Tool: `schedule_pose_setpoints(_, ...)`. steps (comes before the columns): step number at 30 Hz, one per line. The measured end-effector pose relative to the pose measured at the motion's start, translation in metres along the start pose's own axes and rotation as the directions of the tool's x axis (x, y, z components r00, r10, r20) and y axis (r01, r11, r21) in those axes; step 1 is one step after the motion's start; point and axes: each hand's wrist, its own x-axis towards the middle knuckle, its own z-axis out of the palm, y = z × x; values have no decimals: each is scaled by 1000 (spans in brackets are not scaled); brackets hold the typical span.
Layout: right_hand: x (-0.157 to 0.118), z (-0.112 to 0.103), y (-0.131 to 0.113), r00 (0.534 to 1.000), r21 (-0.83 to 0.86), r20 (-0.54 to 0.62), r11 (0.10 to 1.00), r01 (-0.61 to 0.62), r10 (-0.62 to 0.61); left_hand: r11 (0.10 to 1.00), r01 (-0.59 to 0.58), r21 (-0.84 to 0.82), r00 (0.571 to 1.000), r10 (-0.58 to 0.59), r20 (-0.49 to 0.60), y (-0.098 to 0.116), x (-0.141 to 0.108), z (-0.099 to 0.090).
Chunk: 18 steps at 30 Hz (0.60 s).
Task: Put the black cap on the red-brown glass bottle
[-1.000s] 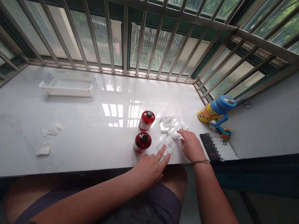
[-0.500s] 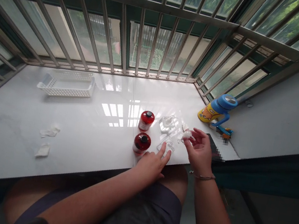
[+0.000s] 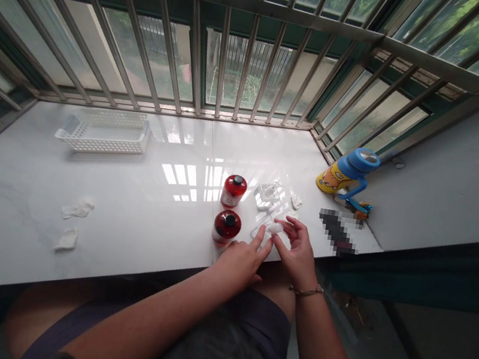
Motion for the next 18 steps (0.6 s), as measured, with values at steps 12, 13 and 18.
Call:
schedule_pose_setpoints(12,-10,-7,16,992,-81,-121,996,36,-45,999,10,-43,1000,-9,13,0,2,1)
schedule_pose_setpoints(13,-9,-6,16,996,-78,-84,996,35,-41,999,8,-39,1000,-7,11,0,2,1)
schedule_pose_setpoints(18,-10,-3,17,999,-109,-35,994,-3,-1,1000,-7,6,1000,7,6,-1,1,0)
